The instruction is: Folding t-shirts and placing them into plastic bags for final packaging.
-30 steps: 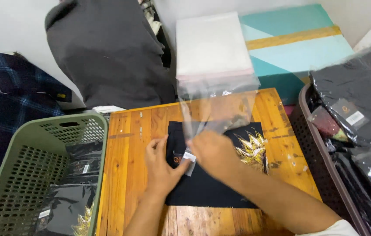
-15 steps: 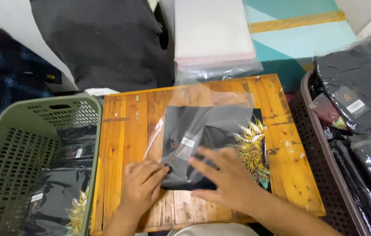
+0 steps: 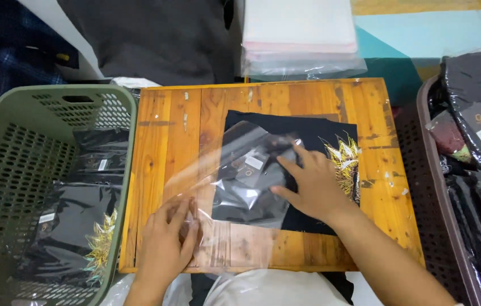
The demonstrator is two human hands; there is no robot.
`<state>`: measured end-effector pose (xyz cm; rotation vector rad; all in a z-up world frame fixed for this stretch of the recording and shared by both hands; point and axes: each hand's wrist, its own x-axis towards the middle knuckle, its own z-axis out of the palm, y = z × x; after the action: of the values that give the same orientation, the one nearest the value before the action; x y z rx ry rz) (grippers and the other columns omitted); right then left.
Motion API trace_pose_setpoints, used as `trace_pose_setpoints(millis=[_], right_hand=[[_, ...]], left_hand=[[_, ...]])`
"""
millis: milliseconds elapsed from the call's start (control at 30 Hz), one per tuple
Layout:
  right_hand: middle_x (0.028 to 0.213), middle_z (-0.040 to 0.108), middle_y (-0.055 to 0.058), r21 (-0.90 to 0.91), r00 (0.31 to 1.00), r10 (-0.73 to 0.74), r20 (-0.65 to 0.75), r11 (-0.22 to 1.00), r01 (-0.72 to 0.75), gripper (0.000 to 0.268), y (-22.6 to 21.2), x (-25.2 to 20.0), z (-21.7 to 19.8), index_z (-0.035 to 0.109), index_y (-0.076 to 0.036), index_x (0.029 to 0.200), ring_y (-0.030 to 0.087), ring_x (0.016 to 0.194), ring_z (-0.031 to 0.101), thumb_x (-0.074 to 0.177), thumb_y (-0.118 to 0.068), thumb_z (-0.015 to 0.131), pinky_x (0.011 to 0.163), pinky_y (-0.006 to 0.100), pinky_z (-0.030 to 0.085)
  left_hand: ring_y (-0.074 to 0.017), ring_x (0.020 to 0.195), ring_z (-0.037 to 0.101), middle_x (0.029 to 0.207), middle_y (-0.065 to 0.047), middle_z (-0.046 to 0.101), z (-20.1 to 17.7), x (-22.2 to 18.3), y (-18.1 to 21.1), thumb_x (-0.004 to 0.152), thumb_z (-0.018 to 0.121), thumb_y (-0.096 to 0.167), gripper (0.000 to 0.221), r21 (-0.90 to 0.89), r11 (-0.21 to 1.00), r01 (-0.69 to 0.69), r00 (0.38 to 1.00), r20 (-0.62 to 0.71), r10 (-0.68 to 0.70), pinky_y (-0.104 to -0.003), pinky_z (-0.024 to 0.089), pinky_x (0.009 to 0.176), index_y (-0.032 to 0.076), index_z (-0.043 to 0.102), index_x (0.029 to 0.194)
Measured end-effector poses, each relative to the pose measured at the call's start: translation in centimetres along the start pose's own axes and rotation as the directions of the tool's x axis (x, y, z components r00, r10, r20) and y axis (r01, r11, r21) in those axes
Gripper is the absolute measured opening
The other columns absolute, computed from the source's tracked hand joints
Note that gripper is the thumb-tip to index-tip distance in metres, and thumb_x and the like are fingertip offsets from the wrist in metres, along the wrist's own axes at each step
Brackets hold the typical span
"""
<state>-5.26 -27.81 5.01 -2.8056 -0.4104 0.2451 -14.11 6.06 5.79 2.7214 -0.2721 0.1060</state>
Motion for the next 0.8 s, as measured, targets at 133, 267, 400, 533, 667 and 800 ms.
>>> trace_pose_setpoints(millis=[133,267,400,533,667,800], right_hand=[[0.157,0.033,0.018,-0.119,0.979,-0.032,0.201,0.991,0.057,0.071,-2.5,6.7,-0.8,0.051,-0.028,0.146,0.043,0.143,0.028,0.091,-0.073,0.050,0.109,0.062,0.028],[0.163,0.027,0.017,-0.127,0.970,-0.240,0.035,0.962,0.242,0.073,-3.3,12.4,0.3,0.046,-0.026,0.150,0.050,0.141,0.030,0.087,-0.060,0.061,0.103,0.070,0.024],[0.161,0.035,0.022,-0.166,0.945,-0.321,-0.065,0.937,0.307,0.069,-5.1,17.1,2.2,0.044,-0.015,0.151,0.051,0.135,0.040,0.094,-0.049,0.062,0.103,0.061,0.034],[0.142,0.050,0.020,-0.173,0.937,-0.315,-0.153,0.942,0.289,0.067,-7.0,18.0,2.6,0.044,-0.033,0.150,0.044,0.119,0.051,0.088,-0.038,0.070,0.104,0.062,0.035],[0.101,0.065,0.017,-0.173,0.899,-0.338,-0.279,0.938,0.300,0.046,-7.3,17.7,3.3,0.061,-0.023,0.126,0.039,0.092,0.061,0.082,-0.012,0.067,0.073,0.049,0.047],[0.130,0.070,0.009,0.177,0.814,-0.451,-0.366,0.825,0.537,0.041,-5.3,17.2,3.2,0.065,-0.010,0.127,0.038,0.109,0.067,0.087,-0.015,0.058,0.098,0.051,0.049]], left_hand=[[-0.0344,0.127,0.052,0.138,-0.013,0.052,-1.5,-0.3,0.4,0.084,0.066,0.040,0.073,-0.114,0.974,0.197,0.975,0.126,-0.182,-0.049,0.046,0.100,0.019,0.046,0.151],[-0.0419,0.119,0.058,0.132,-0.015,0.060,-0.4,0.0,-1.8,0.091,0.047,0.049,0.057,-0.006,0.930,0.366,0.919,0.157,-0.361,-0.057,0.044,0.096,0.017,0.055,0.138],[-0.0498,0.093,0.072,0.107,-0.020,0.077,-2.4,2.5,-0.9,0.094,0.047,0.040,0.069,0.060,0.784,0.617,0.743,0.281,-0.607,-0.056,0.055,0.079,0.027,0.032,0.160],[-0.0437,0.077,0.072,0.068,-0.010,0.079,-3.1,5.1,0.8,0.090,0.059,0.042,0.083,0.112,0.836,0.537,0.766,0.350,-0.539,-0.049,0.052,0.076,0.029,0.023,0.164],[-0.0466,0.108,0.064,0.110,-0.023,0.069,-1.4,6.9,0.9,0.080,0.061,0.063,0.075,0.220,0.858,0.464,0.779,0.359,-0.514,-0.052,0.052,0.089,0.020,0.046,0.139],[-0.0420,0.133,0.050,0.142,-0.022,0.056,2.8,7.9,-3.3,0.078,0.076,0.047,0.066,-0.028,0.978,-0.206,0.979,0.007,0.206,-0.051,0.036,0.113,0.013,0.062,0.132]])
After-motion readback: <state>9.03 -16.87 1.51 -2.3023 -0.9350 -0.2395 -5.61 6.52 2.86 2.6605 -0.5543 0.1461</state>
